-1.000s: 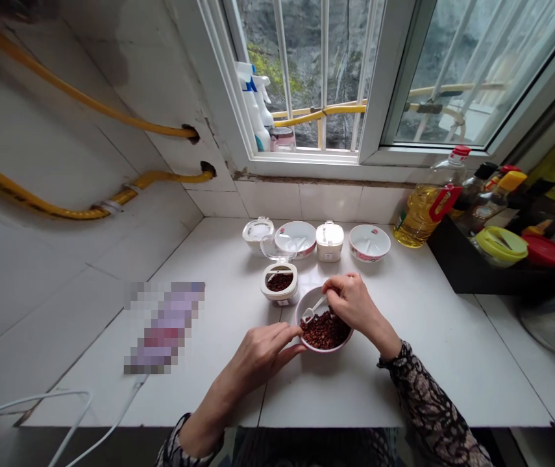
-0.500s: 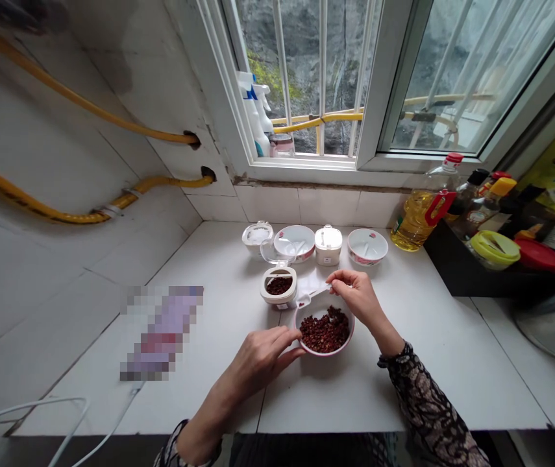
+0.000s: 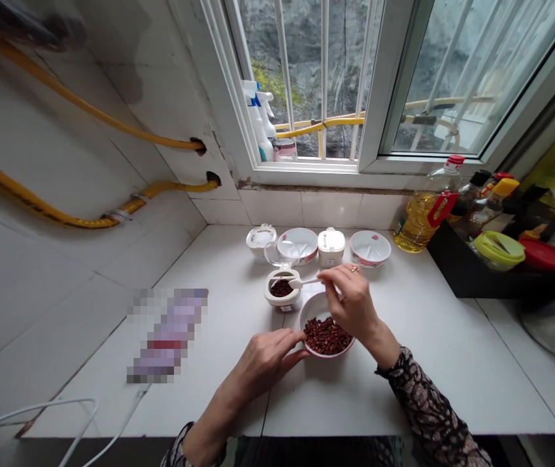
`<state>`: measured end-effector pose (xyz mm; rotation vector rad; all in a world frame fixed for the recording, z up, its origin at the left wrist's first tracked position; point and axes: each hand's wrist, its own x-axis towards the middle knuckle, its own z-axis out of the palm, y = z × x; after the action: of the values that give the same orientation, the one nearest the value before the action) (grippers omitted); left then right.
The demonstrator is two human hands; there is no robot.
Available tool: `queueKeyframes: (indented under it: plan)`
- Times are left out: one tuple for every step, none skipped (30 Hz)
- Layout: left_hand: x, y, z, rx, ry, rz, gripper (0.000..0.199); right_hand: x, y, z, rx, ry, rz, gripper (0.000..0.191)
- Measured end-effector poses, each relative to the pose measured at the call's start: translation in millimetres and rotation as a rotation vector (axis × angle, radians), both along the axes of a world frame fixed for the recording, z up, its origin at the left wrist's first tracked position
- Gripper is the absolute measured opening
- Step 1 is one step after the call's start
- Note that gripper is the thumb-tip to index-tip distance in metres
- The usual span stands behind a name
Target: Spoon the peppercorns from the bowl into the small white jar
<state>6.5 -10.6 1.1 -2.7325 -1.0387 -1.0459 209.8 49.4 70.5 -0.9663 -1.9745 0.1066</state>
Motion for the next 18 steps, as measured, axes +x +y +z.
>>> queueKeyframes:
  plan:
    - [-0.2,0.0,0.4,-0.003,0.001,-0.005,0.031,6.3,1.2,1.7,-0.022,0.005,-0.029,0.019]
    - [-0.4,0.0,0.7,-0.002,-0.001,-0.010,0.031,12.4,2.6,2.5,-0.053,-0.019,-0.040,0.018]
    - [-0.5,0.1,0.9,0.002,-0.007,-0.016,0.031,17.9,4.2,2.2,-0.087,-0.055,-0.048,0.018]
    - [-0.5,0.3,1.0,0.008,-0.015,-0.021,0.031,22.1,5.7,0.7,-0.121,-0.103,-0.052,0.018]
    - [-0.5,0.5,0.9,0.013,-0.022,-0.024,0.030,24.9,6.8,-1.7,-0.153,-0.157,-0.050,0.019]
    - [-0.5,0.8,0.6,0.017,-0.028,-0.027,0.030,26.1,7.5,-4.8,-0.183,-0.210,-0.046,0.019]
    - [-0.5,0.9,0.1,0.020,-0.032,-0.028,0.029,25.6,7.6,-8.3,-0.209,-0.258,-0.040,0.020]
    - [-0.6,1.0,-0.4,0.019,-0.032,-0.027,0.028,23.8,7.1,-11.9,-0.234,-0.294,-0.028,0.020]
    - [-0.7,1.0,-0.9,0.016,-0.029,-0.025,0.027,21.1,6.2,-15.3,-0.259,-0.316,-0.010,0.021]
    - [-0.9,0.9,-1.3,0.013,-0.024,-0.022,0.027,17.9,5.0,-18.2,-0.284,-0.319,0.012,0.021]
    - [-1.1,0.8,-1.7,0.008,-0.020,-0.020,0.026,14.8,3.8,-20.4,-0.311,-0.307,0.033,0.021]
    - [-1.3,0.6,-1.9,0.004,-0.016,-0.020,0.026,12.2,2.7,-21.9,-0.336,-0.287,0.051,0.022]
    - [-1.5,0.4,-1.9,0.000,-0.013,-0.020,0.027,10.6,1.9,-22.7,-0.359,-0.262,0.061,0.022]
    - [-1.6,0.3,-1.8,-0.002,-0.011,-0.021,0.027,10.0,1.6,-22.8,-0.379,-0.236,0.061,0.022]
    - [-1.6,0.2,-1.6,-0.001,-0.011,-0.024,0.027,10.4,1.6,-22.2,-0.396,-0.209,0.049,0.023]
    - [-1.5,0.2,-1.3,0.001,-0.011,-0.025,0.028,11.8,2.0,-21.2,-0.411,-0.182,0.029,0.023]
    - [-1.4,0.2,-0.9,0.005,-0.012,-0.026,0.028,13.8,2.7,-20.0,-0.425,-0.154,0.006,0.024]
    - [-1.3,0.2,-0.5,0.009,-0.013,-0.025,0.028,16.1,3.5,-18.6,-0.439,-0.125,-0.019,0.023]
